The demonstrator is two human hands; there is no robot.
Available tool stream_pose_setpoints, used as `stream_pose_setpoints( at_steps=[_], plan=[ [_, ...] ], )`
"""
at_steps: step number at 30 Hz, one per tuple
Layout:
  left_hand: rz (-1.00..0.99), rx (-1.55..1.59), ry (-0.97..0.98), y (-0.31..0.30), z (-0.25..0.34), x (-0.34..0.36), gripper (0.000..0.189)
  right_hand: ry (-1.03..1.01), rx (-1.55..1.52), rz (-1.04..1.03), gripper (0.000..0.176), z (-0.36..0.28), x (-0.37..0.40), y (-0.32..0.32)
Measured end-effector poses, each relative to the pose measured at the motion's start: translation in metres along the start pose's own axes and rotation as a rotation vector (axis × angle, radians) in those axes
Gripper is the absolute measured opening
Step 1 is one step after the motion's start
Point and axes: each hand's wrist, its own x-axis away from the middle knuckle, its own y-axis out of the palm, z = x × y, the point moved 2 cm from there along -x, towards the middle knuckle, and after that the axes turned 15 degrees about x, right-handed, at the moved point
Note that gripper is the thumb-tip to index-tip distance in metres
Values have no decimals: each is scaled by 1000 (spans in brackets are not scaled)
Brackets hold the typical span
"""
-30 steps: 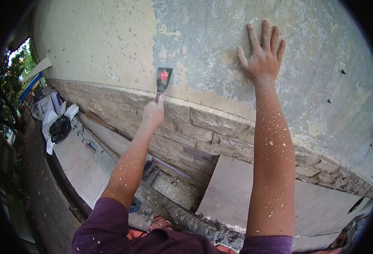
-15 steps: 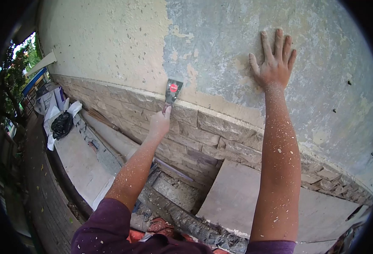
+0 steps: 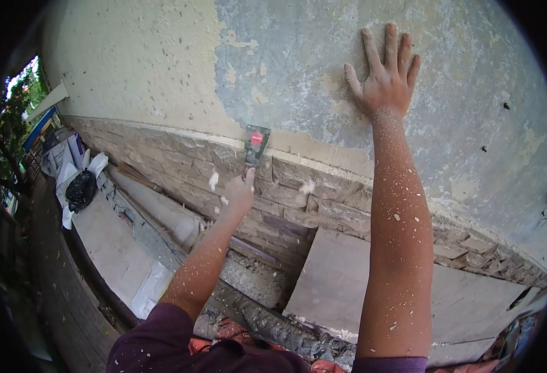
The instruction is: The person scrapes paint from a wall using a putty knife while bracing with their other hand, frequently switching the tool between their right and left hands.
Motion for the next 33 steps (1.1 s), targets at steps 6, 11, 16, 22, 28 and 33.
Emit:
stream_pose_setpoints(
  at_steps=[6, 11, 16, 22, 28, 33],
  plan=[
    [-57, -14, -85, -12, 10, 3, 68, -3, 23, -16, 69, 1, -1, 0],
    [-66, 113, 12, -19, 13, 12, 58, -23, 53, -17, 68, 0, -3, -3],
    [-209, 539, -35, -21, 34, 32, 40, 117, -86, -288, 60, -35, 28, -36],
    [-198, 669, 115, -20, 59, 58, 30, 1007, -1284, -941, 30, -186, 165, -141],
    [-95, 341, 498, -45, 22, 38, 27, 1230, -1611, -860, 29, -225, 178, -124],
    [145, 252, 702, -90, 32, -49, 32, 1083, -1373, -898, 26, -230, 158, -105]
  ],
)
